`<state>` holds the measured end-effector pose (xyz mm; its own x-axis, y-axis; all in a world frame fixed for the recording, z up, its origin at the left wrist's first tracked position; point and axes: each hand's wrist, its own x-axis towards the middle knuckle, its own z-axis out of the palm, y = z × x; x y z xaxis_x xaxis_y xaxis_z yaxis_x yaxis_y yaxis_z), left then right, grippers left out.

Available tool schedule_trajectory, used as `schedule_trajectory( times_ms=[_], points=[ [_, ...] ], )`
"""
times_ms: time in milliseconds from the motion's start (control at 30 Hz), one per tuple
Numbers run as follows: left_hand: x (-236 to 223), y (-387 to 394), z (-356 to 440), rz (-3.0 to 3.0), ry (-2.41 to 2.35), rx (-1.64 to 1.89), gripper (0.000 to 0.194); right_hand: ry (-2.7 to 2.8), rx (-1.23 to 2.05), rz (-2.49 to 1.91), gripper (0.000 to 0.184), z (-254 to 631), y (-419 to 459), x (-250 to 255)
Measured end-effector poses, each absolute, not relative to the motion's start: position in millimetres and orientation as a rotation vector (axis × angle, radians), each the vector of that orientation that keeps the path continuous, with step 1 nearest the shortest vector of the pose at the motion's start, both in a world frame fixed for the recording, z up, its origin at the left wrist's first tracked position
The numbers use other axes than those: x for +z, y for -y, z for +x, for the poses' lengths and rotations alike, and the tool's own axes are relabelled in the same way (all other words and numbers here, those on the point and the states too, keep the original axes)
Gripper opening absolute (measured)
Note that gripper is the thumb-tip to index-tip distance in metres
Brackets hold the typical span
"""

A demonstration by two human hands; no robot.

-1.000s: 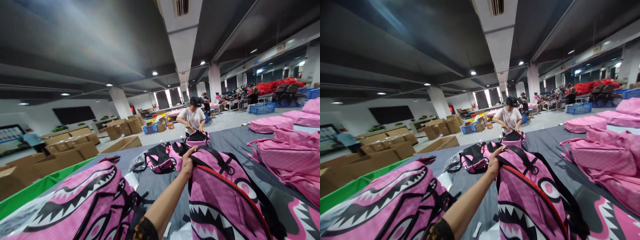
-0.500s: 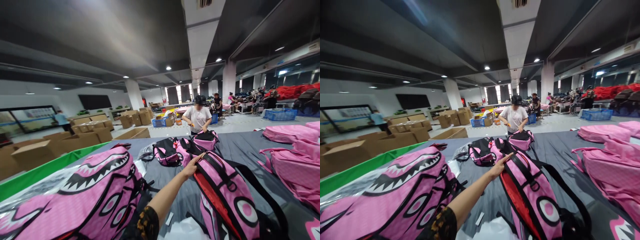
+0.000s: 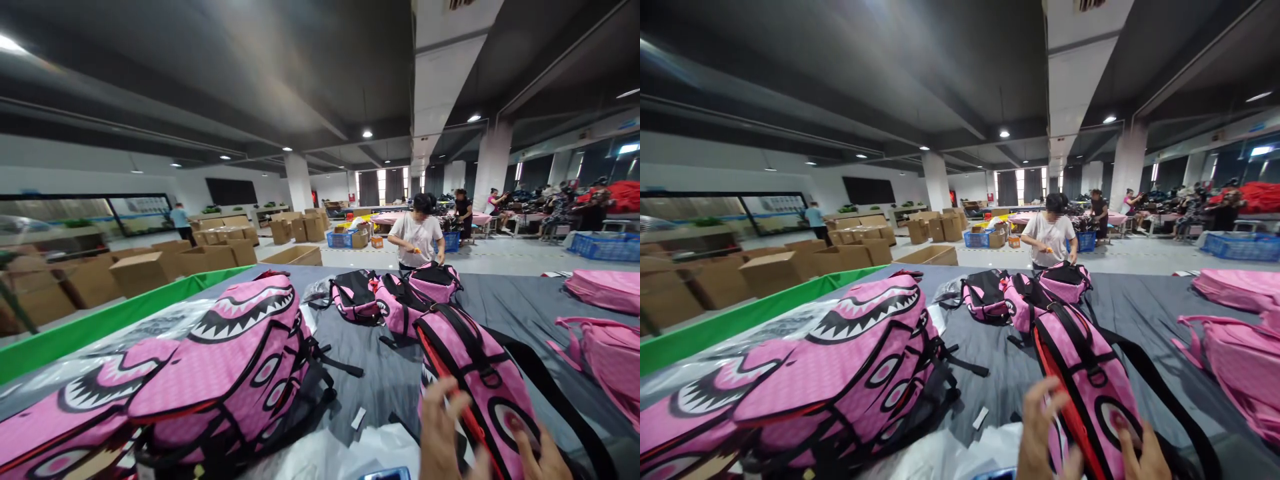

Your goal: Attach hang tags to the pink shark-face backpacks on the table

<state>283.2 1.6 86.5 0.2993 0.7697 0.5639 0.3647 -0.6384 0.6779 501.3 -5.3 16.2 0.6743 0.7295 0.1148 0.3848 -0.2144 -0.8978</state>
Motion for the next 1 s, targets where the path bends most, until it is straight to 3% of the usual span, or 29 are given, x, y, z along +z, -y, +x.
schedule_trajectory(
  times_ms=[100,167,367,500,633,833,1000],
  points=[
    [63,16,294,2.421,-0.919,1.005,0.081,0.881,0.381,-1.86,0.087,483,17,13],
    [72,5,296,2.433,-0.945,0.934,0.083,0.901,0.358,-1.832,0.086,470,25,19],
    [119,-13,278,2.482,-0.875,0.907,0.073,0.926,0.473,-1.852,0.094,457,42,53],
    [124,19,265,2.507,-0.916,1.067,0.056,1.037,0.581,-1.798,0.084,463,80,61],
    [116,53,251,2.478,-0.914,1.33,0.042,0.98,0.568,-1.871,0.069,468,147,33],
    [44,116,218,1.701,-1.081,1.022,0.017,1.279,1.046,-2.023,0.05,448,251,-36],
    [-36,170,193,1.272,-1.425,0.729,0.01,1.506,1.248,-1.837,0.038,395,263,-72]
  ],
)
